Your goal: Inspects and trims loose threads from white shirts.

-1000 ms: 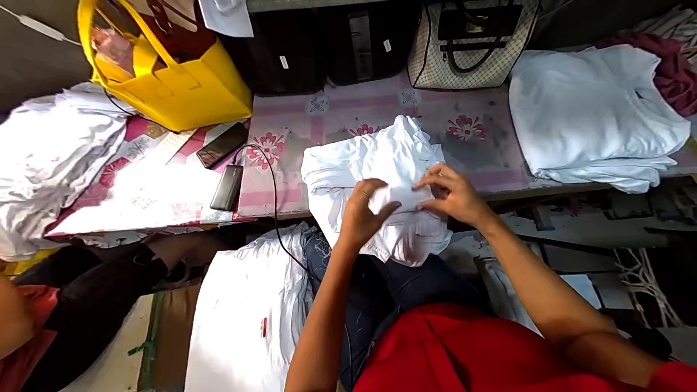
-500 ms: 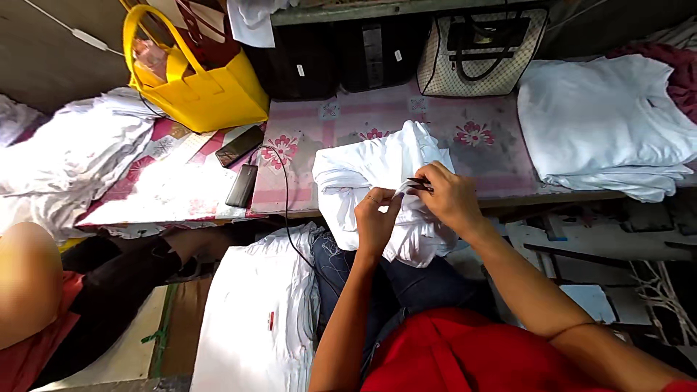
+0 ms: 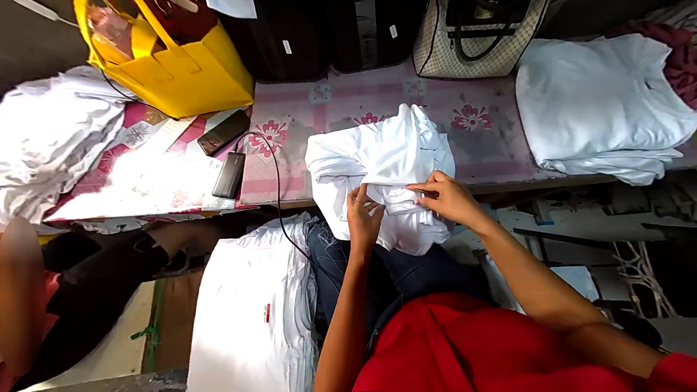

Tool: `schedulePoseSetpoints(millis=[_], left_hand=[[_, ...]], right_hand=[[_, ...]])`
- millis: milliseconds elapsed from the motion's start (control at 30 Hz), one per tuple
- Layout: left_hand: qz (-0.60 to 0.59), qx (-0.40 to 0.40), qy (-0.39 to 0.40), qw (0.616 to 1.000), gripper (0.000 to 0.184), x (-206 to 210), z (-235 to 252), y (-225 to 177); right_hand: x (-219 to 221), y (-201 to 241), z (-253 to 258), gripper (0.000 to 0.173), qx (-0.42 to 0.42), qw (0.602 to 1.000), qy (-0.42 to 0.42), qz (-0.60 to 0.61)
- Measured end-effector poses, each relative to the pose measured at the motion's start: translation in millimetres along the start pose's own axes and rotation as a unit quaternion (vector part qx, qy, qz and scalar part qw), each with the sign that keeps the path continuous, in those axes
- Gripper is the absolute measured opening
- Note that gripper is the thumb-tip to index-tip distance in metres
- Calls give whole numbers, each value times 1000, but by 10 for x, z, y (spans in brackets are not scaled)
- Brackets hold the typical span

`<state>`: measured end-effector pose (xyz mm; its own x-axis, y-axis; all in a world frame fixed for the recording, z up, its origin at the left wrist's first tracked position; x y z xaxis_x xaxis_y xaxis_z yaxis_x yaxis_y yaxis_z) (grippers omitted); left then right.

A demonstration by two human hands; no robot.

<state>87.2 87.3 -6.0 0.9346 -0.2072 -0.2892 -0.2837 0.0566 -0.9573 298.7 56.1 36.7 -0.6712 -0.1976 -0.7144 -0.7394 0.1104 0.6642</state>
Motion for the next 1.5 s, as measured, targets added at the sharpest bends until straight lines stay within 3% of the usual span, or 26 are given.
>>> schedulePoseSetpoints(millis=[67, 133, 233, 367, 500, 567, 633, 700, 800, 867, 1067, 1267, 1500], left_hand=[[68, 40, -49, 996, 36, -130, -138, -173], [119, 98, -73, 985, 16, -146, -213, -404], [140, 120, 10, 983, 21, 117, -67, -494], [164, 155, 77, 971, 11, 317, 90, -236], [154, 39, 183, 970, 22, 34, -195, -264], [150, 29, 208, 966, 27, -76, -290, -339], [146, 56, 179, 971, 21, -98, -287, -410], [143, 83, 136, 977, 17, -55, -233, -402], [150, 121, 69, 979, 26, 28, -146, -265], [152, 154, 34, 976, 16, 77, -130, -147], [110, 194, 6, 975, 12, 78, -212, -9], [74, 242, -61, 965, 8, 50, -313, -30], [53, 257, -88, 961, 7, 16, -338, -20]], right_hand=[[-74, 60, -173, 38, -4, 1000, 13, 19], [-148, 203, -312, 31, -17, 998, 25, 48], [-78, 365, -274, 23, -13, 994, 62, 86], [142, 247, -22, 38, 35, 995, 60, 72], [98, 91, -62, 41, 80, 973, 51, 213], [69, 108, -134, 45, 104, 944, 64, 305], [72, 211, -169, 53, 110, 922, 97, 359], [117, 356, -198, 49, 100, 896, 156, 402], [286, 413, -208, 43, 102, 866, 225, 434], [418, 358, -206, 42, 124, 856, 244, 438], [607, 160, -135, 43, 188, 866, 217, 409], [656, 203, -121, 41, 196, 849, 252, 421], [669, 219, -91, 40, 188, 856, 252, 411]])
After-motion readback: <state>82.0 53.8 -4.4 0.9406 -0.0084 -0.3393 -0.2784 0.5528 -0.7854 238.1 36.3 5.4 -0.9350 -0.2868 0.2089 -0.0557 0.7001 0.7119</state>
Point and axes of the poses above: each hand's wrist, its own z-axis towards the middle knuckle, its own x-axis out of the palm, y = z × x, the point moved 7 cm from there along z, towards the middle knuckle, and after that the axes turned 5 degrees about y, right-handed, at the moved point
